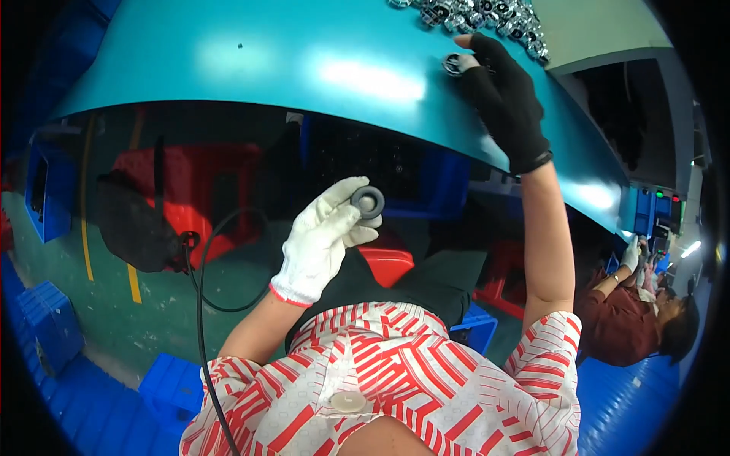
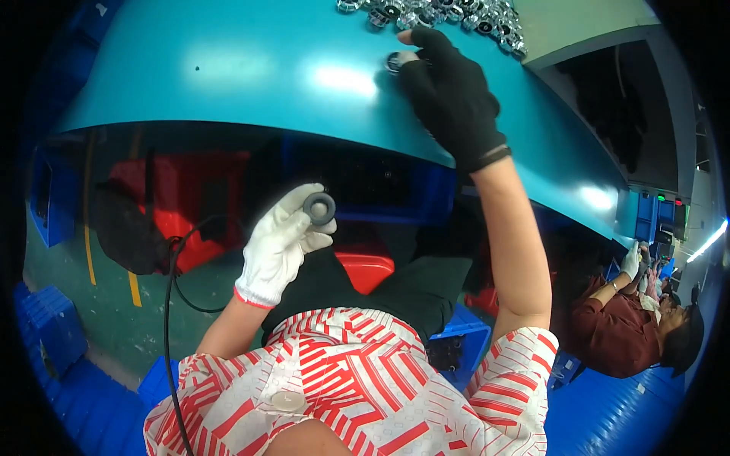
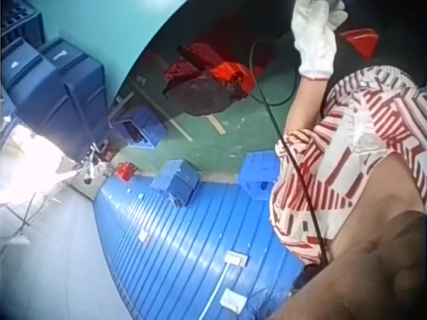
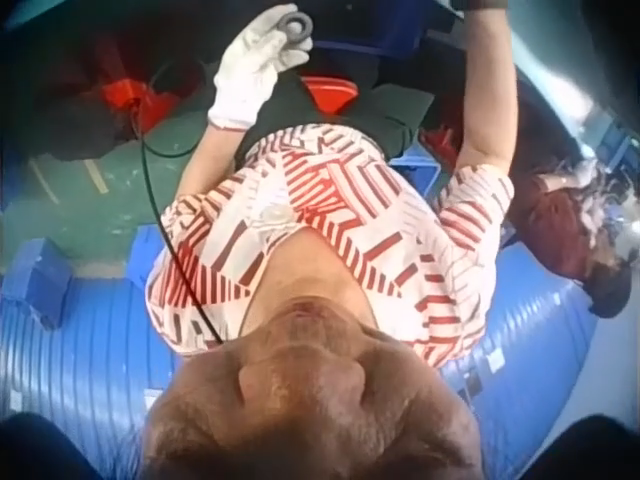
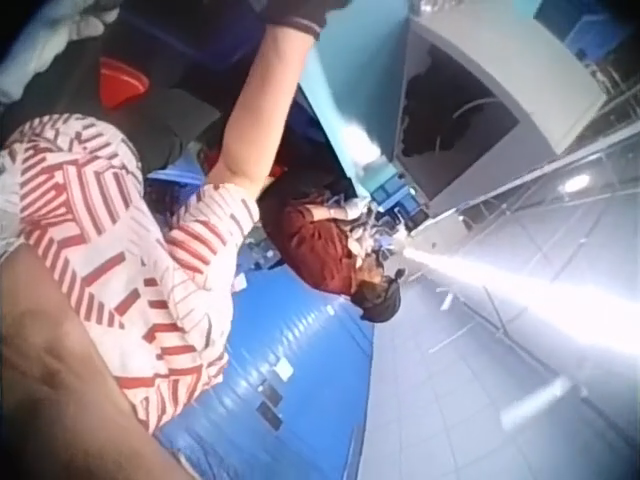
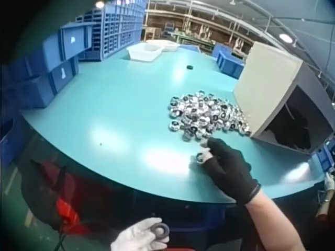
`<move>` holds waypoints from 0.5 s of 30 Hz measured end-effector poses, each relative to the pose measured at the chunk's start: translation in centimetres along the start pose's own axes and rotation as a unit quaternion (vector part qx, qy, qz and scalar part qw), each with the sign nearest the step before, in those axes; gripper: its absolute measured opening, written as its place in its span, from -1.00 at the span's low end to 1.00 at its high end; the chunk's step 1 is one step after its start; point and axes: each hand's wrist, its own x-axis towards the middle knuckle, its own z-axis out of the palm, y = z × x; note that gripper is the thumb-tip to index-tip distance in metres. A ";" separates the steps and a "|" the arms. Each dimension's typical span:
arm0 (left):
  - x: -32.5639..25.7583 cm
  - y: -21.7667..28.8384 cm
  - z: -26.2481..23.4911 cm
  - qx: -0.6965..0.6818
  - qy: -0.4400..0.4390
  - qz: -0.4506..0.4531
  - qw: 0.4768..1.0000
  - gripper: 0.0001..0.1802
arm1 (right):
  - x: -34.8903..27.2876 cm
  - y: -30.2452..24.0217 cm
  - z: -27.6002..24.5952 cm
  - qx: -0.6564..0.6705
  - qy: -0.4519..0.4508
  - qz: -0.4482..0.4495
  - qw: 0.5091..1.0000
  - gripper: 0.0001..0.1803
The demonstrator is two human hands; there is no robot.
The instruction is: Assembling small mechanical components by inserting silver metal pieces into black rubber rings.
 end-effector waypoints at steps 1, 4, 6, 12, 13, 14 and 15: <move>0.2 0.0 0.1 -0.011 -0.010 -0.004 1.000 -0.61 | -0.3 0.3 -0.6 -0.051 -0.008 -0.008 0.999 -0.75; 0.3 -0.3 0.5 -0.017 -0.029 -0.011 0.999 -0.62 | -0.8 2.7 -1.1 -0.107 0.003 -0.029 0.994 -0.76; 0.2 -0.5 0.7 -0.019 -0.032 -0.019 0.999 -0.61 | -1.2 3.6 -1.0 -0.139 0.057 -0.075 0.986 -0.75; -1.0 -0.6 2.1 0.099 0.031 0.014 0.994 -0.54 | -2.1 2.5 -0.4 -0.197 0.033 -0.125 0.972 -0.73; -1.0 -0.6 2.4 0.142 0.049 0.032 0.988 -0.51 | -2.2 2.4 -0.3 -0.195 0.036 -0.123 0.972 -0.73; -1.1 -0.7 2.5 0.145 0.048 0.031 0.988 -0.51 | -2.3 2.3 -0.2 -0.210 0.028 -0.128 0.969 -0.74; -1.1 -0.7 2.7 0.154 0.050 0.036 0.986 -0.50 | -2.4 2.2 -0.2 -0.226 0.021 -0.133 0.965 -0.74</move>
